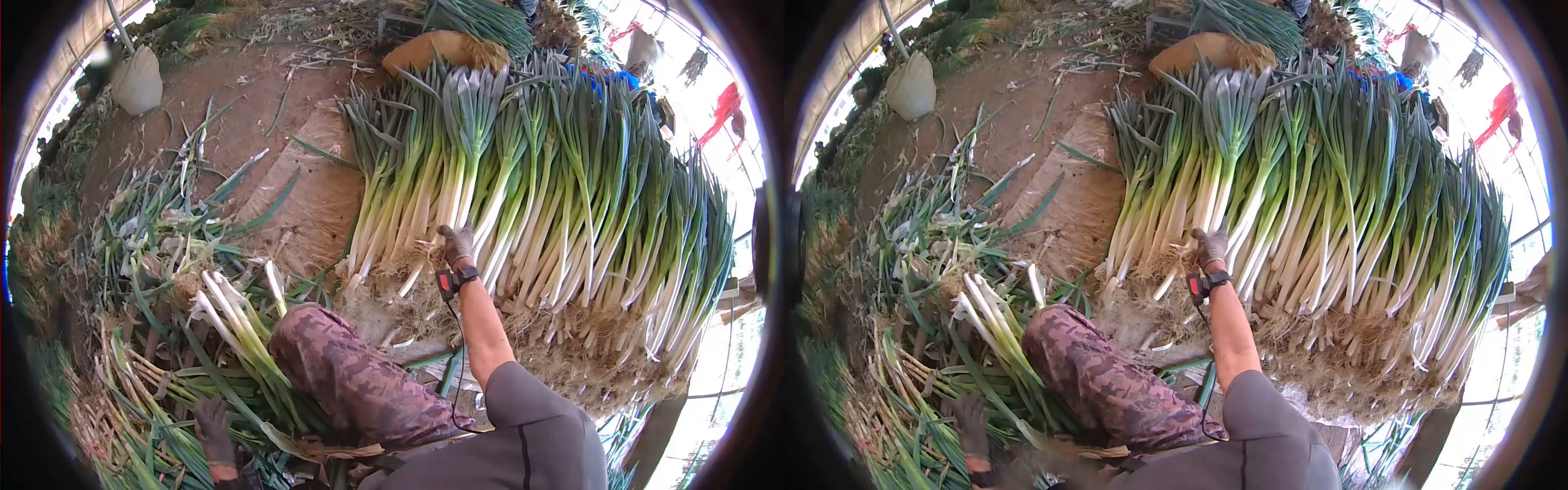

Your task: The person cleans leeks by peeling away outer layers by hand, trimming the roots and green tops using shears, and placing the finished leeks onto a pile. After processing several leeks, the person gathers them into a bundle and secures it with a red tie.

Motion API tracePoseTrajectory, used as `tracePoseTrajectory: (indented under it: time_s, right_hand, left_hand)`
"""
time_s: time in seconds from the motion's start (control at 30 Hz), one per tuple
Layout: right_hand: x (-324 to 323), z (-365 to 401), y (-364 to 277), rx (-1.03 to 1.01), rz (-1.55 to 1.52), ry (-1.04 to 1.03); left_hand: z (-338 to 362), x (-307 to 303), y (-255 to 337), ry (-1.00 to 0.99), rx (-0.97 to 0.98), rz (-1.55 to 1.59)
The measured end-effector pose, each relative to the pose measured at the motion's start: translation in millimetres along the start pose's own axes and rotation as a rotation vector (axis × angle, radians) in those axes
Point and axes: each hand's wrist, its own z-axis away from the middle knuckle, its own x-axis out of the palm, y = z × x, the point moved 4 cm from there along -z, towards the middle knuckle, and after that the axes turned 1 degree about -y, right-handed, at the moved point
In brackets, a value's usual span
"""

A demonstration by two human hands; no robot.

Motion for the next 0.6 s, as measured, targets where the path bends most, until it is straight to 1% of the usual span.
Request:
tracePoseTrajectory:
  time_s: [0.03, 0.1, 0.2, 0.23, 0.3, 0.33, 0.4, 0.47, 0.5, 0.53, 0.57, 0.6]
  right_hand:
    - [3.9, -4.5, 11.5, -0.038, -0.079, 0.087]
    - [22.4, -3.1, 5.2, -0.046, -0.055, 0.061]
    - [38.2, -9.6, -2.2, -0.125, 0.071, 0.101]
    - [45.8, -3.0, -18.8, -0.097, 0.079, 0.1]
    - [45.2, -8.6, -19.5, -0.078, 0.231, 0.128]
    - [42.6, -14.5, -15.3, -0.067, 0.307, 0.142]
    - [33.1, -12.7, -0.8, 0.025, 0.624, 0.284]
    - [38.4, 3.7, -12.9, 0.002, 0.844, 0.251]
    - [34.4, 2.1, -11.2, -0.051, 0.985, 0.25]
    - [37.9, 5.8, -2.2, -0.104, 1.126, 0.215]
    - [38.5, 16.2, -1.8, -0.322, 1.224, 0.295]
    - [28.8, 7.0, 10.1, -0.362, 1.251, 0.196]
  left_hand:
    - [3.8, -14.8, -18.9, -0.011, -0.035, 0.022]
    - [9.7, -44.5, -48.9, -0.006, -0.099, 0.065]
    - [19.7, -46.9, -58.2, 0.156, -0.124, 0.055]
    - [21.7, -41.3, -57.0, 0.169, -0.113, 0.054]
    - [22.0, -30.2, -53.8, 0.191, -0.086, 0.057]
    - [20.2, -27.2, -58.1, 0.185, -0.09, -0.011]
    - [10.1, -21.8, -60.9, 0.178, -0.082, -0.16]
    - [0.5, -16.0, -65.6, 0.124, -0.02, -0.131]
    - [0.9, -16.4, -69.2, 0.114, 0.002, -0.119]
    - [2.2, -8.2, -62.3, 0.037, 0.047, -0.23]
    - [6.3, -0.7, -51.9, -0.008, 0.071, -0.342]
    - [9.3, 6.1, -44.7, -0.043, 0.092, -0.481]
